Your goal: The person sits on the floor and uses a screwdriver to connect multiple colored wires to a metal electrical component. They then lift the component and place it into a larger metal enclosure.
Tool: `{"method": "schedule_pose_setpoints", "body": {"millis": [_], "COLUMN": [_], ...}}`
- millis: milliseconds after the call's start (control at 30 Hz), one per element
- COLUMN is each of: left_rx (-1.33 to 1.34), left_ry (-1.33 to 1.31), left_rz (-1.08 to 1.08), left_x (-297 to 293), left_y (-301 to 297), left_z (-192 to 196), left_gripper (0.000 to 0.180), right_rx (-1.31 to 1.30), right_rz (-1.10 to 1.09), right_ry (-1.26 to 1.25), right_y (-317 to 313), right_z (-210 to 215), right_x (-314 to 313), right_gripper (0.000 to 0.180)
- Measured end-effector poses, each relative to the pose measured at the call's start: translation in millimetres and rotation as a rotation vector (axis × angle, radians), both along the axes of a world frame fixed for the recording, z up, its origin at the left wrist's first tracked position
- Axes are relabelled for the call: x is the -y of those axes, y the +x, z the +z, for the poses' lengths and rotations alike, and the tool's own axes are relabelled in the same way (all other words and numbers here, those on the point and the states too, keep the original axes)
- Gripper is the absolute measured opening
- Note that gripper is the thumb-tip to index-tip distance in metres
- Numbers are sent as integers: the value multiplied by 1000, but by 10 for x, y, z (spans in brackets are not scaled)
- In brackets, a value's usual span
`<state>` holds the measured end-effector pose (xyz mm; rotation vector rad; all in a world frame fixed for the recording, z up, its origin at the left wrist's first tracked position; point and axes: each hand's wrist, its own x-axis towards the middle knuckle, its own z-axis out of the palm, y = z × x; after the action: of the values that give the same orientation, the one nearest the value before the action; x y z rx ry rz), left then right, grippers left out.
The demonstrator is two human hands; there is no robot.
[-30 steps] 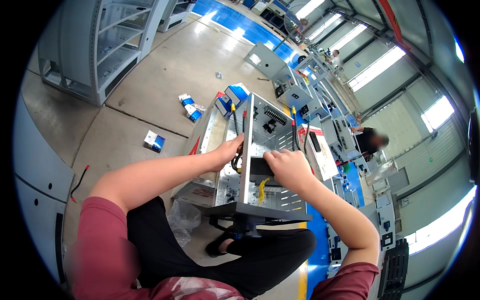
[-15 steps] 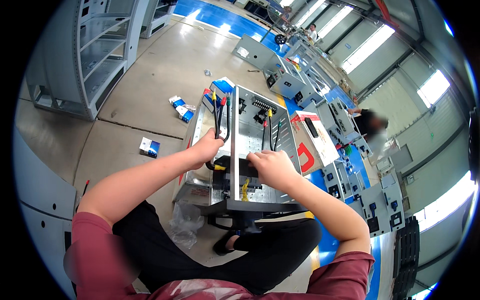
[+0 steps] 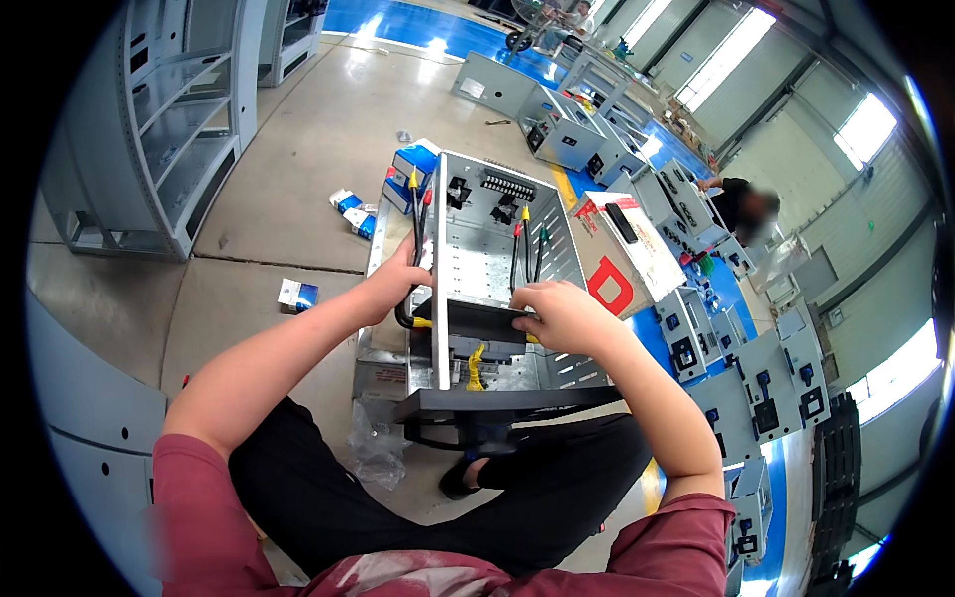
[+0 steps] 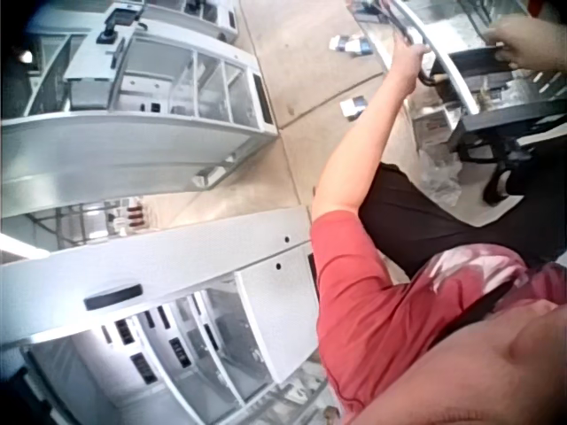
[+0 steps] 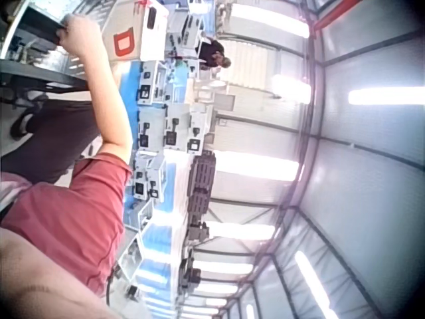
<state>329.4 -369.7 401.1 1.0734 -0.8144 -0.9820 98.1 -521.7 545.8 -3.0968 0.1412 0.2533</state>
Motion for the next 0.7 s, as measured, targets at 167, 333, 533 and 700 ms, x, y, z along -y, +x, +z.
{"method": "schedule_pose_setpoints", "body": {"millis": [167,333,533,700], "left_rx": [-261,-188,-84,0], "left_ry": [89,129,224,292], "left_rz": [-51,-8,20,38], "left_x": [-95,-78,-14,28], "left_y": [-43,-293,-229,-250], "left_z": [164,301,310,352], "left_gripper": [104,94,122,107], "right_rx": [38,-62,-74,14], "right_rz": [8,16,65,64], "right_ry": [83,-68,-22,84], "right_y": [-131,-165,-221,-319], "right_z": [-151,26,-110,-125], "right_x": [195,135,287,344], "right_gripper": [18,20,26,23]}}
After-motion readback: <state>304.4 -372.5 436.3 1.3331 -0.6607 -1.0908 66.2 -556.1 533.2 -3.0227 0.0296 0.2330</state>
